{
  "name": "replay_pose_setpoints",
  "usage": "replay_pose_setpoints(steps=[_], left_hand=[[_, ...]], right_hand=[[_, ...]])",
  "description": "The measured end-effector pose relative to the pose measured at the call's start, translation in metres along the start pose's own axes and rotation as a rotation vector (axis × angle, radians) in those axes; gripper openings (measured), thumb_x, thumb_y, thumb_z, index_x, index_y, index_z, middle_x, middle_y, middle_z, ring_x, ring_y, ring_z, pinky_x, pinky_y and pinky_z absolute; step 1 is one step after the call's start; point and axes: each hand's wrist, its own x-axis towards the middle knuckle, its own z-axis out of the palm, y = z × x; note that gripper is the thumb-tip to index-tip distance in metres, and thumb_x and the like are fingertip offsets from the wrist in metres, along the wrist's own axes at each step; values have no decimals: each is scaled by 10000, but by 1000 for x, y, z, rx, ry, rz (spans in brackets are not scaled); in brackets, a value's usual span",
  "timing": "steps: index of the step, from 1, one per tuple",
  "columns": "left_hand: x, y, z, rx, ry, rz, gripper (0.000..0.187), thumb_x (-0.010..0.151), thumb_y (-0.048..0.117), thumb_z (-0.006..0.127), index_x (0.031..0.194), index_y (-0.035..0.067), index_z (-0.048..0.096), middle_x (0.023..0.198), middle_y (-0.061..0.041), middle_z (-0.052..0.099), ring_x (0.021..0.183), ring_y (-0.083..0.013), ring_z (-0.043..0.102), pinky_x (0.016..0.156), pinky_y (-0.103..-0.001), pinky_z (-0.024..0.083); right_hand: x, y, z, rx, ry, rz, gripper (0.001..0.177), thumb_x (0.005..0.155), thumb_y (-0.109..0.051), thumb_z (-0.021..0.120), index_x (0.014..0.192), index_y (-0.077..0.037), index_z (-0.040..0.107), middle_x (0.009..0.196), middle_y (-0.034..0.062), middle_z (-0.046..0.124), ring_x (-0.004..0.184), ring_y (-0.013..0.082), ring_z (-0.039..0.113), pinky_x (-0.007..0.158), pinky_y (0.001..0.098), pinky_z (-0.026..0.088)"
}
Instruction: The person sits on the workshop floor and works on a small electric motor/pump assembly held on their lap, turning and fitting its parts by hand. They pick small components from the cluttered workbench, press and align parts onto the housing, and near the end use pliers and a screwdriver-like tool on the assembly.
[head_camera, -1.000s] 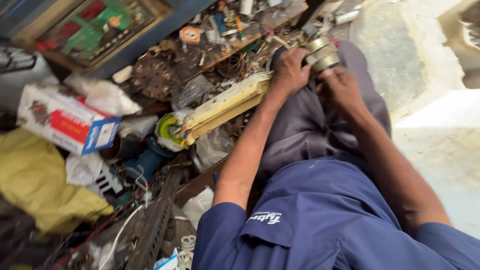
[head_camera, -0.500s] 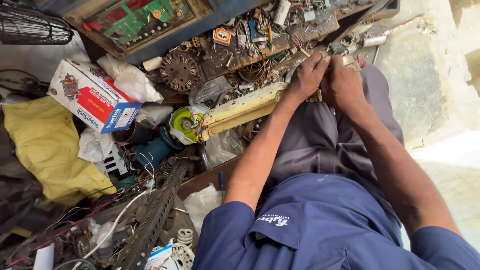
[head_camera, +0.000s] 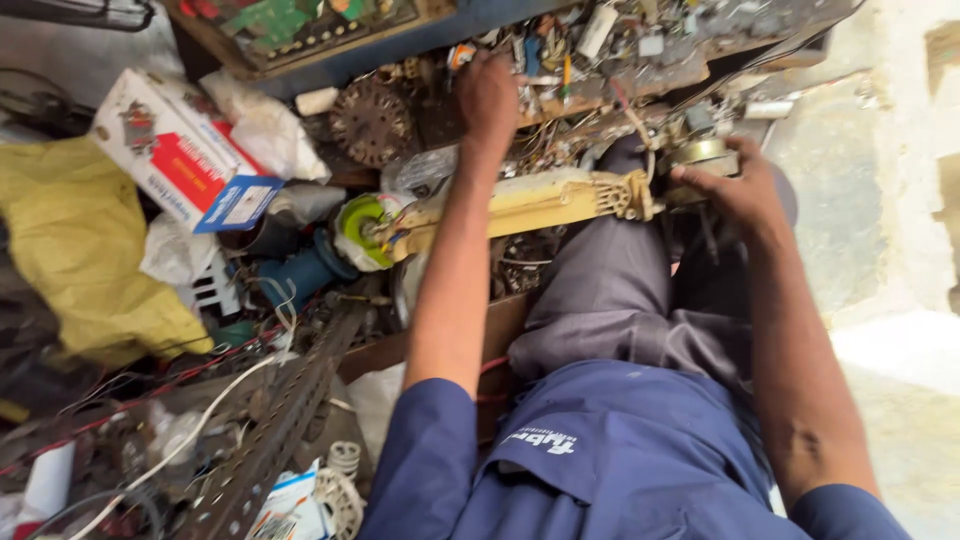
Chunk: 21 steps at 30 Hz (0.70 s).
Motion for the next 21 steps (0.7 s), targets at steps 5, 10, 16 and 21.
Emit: replay_pose_setpoints(steps=[5,10,16,21], left_hand=[[-22,59,-68,216,250,287,495,727,404,747,1070,50,704,1034,-182,716,909,-355,698,757,-489,540],[-96,162,-79,-227,-474,511,1117,632,681,918,1408,40,433,1293,-232,512,1171,-401,535,949,-559,449],[-104,223,-78,-288,-626,194,1231,528,463,991,1459,76,285,1428,-197,438,1267,-370,553,1071,-495,466],[-131,202,-112,-649,-307,295,1233,563,361,1032,1462,84,235,1608,-307,239,1364,-415,497,1070,-445,543]], right_hand=[[-6,12,4,613,-102,233,792,756,-115,884,1409,-116,437,1130,132,672,976,253,700,780,381,600],[-7,21,7,866,-160,83,695,825,-56,850,1428,-89,506,1241,128,637,1110,256,677,923,401,610],[-29,5,3,584,-12,-291,784,750,-100,920,1430,-71,531,1319,76,613,1229,208,612,1068,364,522],[-71,-65,-18,222,92,-555,789,676,-176,944,1376,-59,602,1364,108,605,1277,243,606,1112,394,495]])
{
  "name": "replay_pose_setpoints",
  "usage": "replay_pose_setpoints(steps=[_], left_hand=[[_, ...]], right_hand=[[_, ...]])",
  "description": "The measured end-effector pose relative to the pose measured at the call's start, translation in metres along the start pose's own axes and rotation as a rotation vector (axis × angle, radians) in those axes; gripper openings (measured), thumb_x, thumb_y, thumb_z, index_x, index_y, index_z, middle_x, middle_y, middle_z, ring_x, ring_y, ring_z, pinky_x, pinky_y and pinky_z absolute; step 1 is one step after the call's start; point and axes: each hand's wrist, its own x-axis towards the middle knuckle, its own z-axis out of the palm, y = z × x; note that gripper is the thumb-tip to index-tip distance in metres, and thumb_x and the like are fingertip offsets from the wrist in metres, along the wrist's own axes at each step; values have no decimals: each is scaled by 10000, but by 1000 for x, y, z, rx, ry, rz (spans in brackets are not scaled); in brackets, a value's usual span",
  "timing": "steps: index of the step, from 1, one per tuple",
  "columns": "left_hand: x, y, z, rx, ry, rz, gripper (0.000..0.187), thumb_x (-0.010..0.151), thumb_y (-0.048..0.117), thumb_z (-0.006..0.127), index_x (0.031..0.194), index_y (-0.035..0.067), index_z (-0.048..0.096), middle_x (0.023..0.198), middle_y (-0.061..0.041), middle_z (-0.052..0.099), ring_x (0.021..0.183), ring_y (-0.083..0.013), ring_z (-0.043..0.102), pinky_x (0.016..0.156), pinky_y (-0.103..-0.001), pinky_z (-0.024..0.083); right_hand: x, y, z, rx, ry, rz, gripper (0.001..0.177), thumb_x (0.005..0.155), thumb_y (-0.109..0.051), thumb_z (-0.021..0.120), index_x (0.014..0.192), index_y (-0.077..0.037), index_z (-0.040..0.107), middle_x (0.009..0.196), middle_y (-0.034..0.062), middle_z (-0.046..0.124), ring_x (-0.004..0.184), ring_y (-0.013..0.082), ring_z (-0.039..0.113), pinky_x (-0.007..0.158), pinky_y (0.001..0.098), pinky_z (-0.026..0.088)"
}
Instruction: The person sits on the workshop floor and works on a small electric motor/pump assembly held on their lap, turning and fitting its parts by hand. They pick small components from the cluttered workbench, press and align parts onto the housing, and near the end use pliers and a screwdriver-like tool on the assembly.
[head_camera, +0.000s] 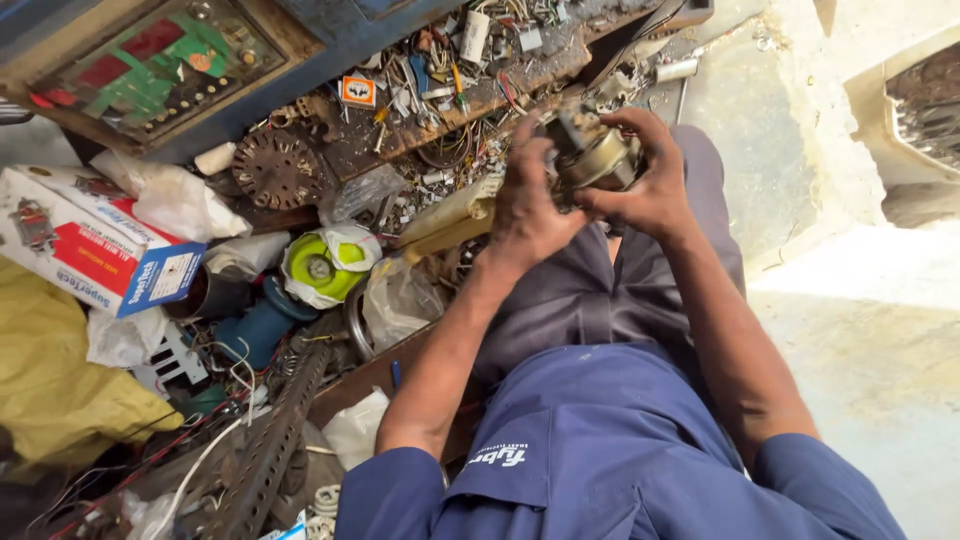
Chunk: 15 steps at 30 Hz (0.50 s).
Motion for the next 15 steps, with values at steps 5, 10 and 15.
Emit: replay_pose_setpoints(steps=[5,10,15], left_hand=[[-32,50,-69,-311,253,166,1158,715,396,966,1583,190,228,1630,-163,305,1487,-353,443,1211,-462,488],[-42,47,-138,-19,288,230,1064,805,569,745,1646,152,244,1547,-143,446,1465,-267,476,1242,-441,451],[-81,95,-194,-354,364,122,1022,878,438,880,1603,95,246,1531,-122,499,1373,-233,577,1153,-373,526]], right_hand=[[23,-106,3,-144,-117,-258,741,654,-233,907,1331,-80,649,1396,155,598,1287,308,639,1086,418,539],[46,-185,19,-206,-500,-518,775,644,-230,885,1366,-90,643,1423,197,574,1261,377,616,1010,463,546],[56,-275,44,-189,-730,-590,659,674,-101,879,1288,-31,650,1199,169,668,1031,305,694,871,385,569]])
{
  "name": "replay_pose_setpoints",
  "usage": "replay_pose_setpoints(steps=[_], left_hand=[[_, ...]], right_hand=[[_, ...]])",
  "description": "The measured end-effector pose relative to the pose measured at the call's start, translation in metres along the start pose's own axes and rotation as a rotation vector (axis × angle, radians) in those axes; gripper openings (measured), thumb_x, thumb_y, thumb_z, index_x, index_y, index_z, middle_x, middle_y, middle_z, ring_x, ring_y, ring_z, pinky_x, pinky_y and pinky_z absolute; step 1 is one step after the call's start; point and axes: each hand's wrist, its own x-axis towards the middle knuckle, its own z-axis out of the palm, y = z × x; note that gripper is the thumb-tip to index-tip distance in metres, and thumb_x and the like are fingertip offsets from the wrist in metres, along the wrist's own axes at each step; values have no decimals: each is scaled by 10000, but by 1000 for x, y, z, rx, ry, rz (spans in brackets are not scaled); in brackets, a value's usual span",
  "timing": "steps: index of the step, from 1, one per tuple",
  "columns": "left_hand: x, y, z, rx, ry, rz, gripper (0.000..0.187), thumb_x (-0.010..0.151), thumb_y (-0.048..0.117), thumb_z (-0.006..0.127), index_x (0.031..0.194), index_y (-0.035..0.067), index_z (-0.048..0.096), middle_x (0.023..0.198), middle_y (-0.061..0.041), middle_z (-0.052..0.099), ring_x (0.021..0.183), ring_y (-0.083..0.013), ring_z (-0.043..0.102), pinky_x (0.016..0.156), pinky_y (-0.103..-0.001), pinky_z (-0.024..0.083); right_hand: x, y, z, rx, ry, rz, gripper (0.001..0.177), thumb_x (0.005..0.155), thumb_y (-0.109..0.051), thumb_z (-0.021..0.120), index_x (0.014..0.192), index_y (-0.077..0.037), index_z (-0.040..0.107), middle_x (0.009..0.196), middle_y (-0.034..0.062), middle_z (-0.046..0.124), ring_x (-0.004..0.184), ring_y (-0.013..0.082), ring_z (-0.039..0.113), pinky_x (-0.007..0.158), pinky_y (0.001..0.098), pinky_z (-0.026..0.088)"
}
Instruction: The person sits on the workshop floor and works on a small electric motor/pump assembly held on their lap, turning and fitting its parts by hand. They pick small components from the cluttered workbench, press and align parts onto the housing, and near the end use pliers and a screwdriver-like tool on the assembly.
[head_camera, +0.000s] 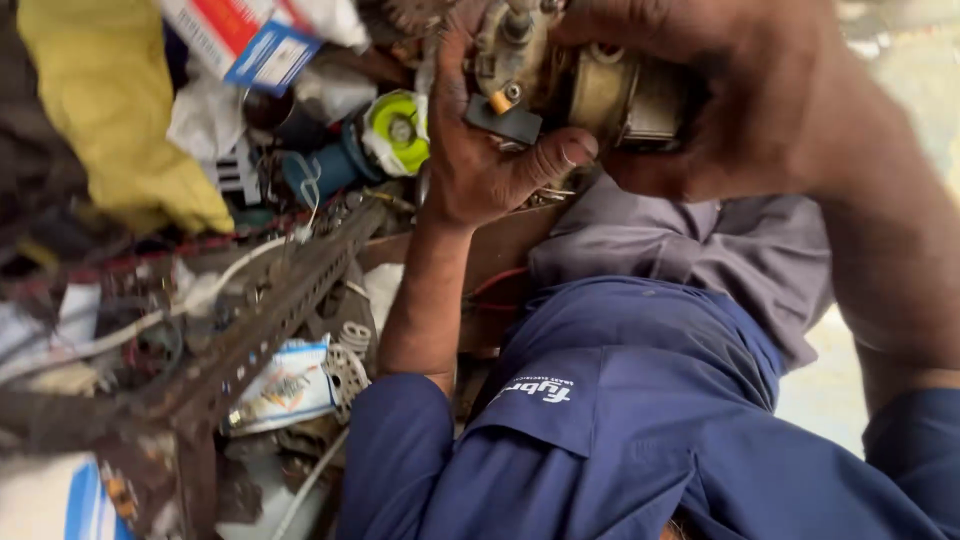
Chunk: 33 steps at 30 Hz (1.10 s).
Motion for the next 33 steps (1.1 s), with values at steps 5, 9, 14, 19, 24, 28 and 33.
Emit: replay_pose_setpoints(steps=[5,9,14,19,24,28,33], left_hand=[[-19,64,-37,41,101,57,1017,906,330,941,1621,178,233,1497,-29,576,1339,-158,584,1160,-307,515],[-45,120,-47,176,205,151,994,868,255,984,1602,247,314,1412,31,581,1277,-100,604,1102,-249,543],[-82,155,-48,440,346,49,906,851,253,1018,1506,188,396,1321,-45,578,1183,-156,619,1028,-257,541],[-105,142,-36,119,418,26,871,949,261,916,1562,120,313,1351,-36,615,1213,-125,625,1089,-265,516],[-110,141,-33,-94,524,-9,1014,862,353,913,1579,27,276,1397,-104,571,1268,-181,592,1112,-328,482],[-118,131,-43,-154,538,11,974,884,310,910,1607,24,322,1404,-108,572,1253,-184,574,1129,-339,468],[-120,124,-45,-214,498,53,866,973,261,889,1596,38,329,1444,-61,534,1324,-165,548,1195,-324,437]], right_hand=[[5,15,36,-4,-203,99,721,699,-160,926,1325,2,606,1181,164,686,992,251,708,854,306,576],[30,-4,40,-291,-469,-152,769,666,-239,903,1329,-7,590,1204,161,707,1014,251,725,901,330,588],[56,-50,26,-789,-637,-1002,717,660,-281,822,1286,-5,609,1245,221,713,1032,324,737,938,402,597],[62,-122,33,-214,-345,-588,688,646,-185,904,1257,2,649,1189,185,678,1006,314,696,834,417,562],[57,-127,28,-72,-187,-511,636,718,-153,905,1264,33,639,1219,182,667,1043,345,675,821,437,546],[25,-96,-4,-204,-148,-285,522,916,-211,807,1330,45,617,1210,204,680,1009,338,706,795,399,582],[3,-78,9,-380,-280,-251,382,962,-182,679,1281,25,646,1067,197,723,808,317,727,676,391,598]])
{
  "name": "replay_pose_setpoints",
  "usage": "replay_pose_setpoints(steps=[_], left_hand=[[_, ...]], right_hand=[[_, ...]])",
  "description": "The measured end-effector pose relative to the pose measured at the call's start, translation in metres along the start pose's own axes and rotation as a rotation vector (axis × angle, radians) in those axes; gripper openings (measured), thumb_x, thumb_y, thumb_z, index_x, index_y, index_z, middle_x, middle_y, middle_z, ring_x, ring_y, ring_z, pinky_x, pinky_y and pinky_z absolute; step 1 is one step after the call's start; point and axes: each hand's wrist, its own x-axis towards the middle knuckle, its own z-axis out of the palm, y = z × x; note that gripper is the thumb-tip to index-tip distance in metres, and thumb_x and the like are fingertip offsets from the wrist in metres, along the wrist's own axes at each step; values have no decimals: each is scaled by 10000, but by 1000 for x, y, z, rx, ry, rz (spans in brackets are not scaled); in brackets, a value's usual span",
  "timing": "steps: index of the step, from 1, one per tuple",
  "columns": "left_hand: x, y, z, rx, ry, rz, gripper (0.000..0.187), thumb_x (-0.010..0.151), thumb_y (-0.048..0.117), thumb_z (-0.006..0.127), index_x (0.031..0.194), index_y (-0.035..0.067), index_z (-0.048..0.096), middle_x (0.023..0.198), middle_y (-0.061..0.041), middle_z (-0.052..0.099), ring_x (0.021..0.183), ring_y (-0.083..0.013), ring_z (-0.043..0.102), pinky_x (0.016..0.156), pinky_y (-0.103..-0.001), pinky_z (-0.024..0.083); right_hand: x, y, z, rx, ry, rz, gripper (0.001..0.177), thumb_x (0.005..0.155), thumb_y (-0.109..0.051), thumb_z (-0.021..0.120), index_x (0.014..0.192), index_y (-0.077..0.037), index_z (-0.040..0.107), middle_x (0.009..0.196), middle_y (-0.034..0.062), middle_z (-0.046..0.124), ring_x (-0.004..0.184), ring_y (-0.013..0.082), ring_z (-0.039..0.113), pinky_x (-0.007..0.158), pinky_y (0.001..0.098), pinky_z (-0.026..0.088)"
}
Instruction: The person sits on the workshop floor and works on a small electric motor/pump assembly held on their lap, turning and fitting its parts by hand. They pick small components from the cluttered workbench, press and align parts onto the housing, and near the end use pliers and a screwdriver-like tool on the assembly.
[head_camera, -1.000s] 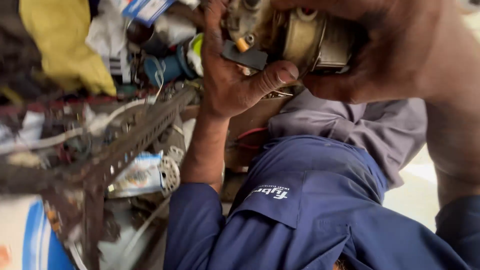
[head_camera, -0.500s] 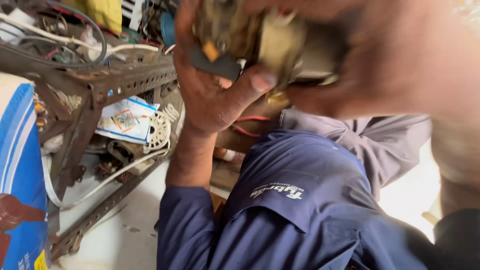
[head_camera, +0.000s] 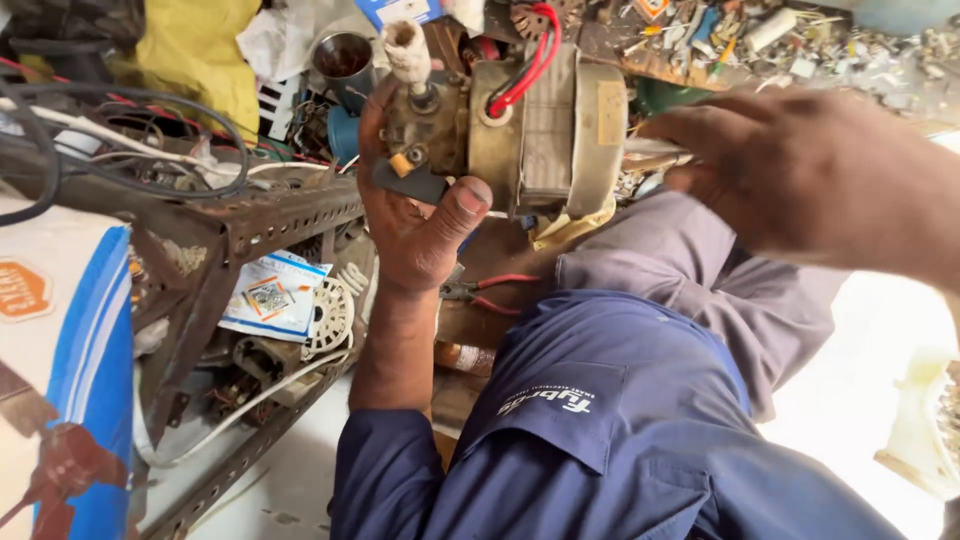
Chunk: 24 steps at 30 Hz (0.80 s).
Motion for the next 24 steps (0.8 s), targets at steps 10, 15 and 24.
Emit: replay_pose_setpoints(steps=[10,15,24], left_hand=[[4,-5,11,7,21,-27,866,989,146,870,1610,30,278,1464,-113,562,1287,-185,563,1146,-336,461],[5,-5,15,-36,10,-11,867,983,151,872,1603,41,276,1473,-110,554,1308,-187,558,1178,-355,455],[14,-11,-4,-15,22,22,857,956,276,888,1576,27,351,1443,-91,555,1294,-181,568,1164,-343,468]], right_hand=[[20,-26,-16,-351,-295,207,168,1000,-141,602,1127,-143,710,730,31,710,562,171,656,506,325,523],[6,-21,-4,-358,51,15,117,958,-126,690,1039,-63,747,777,41,702,575,176,640,497,327,505],[-125,133,119,43,576,179,307,951,-234,785,1069,9,639,939,121,633,827,255,636,701,347,529]])
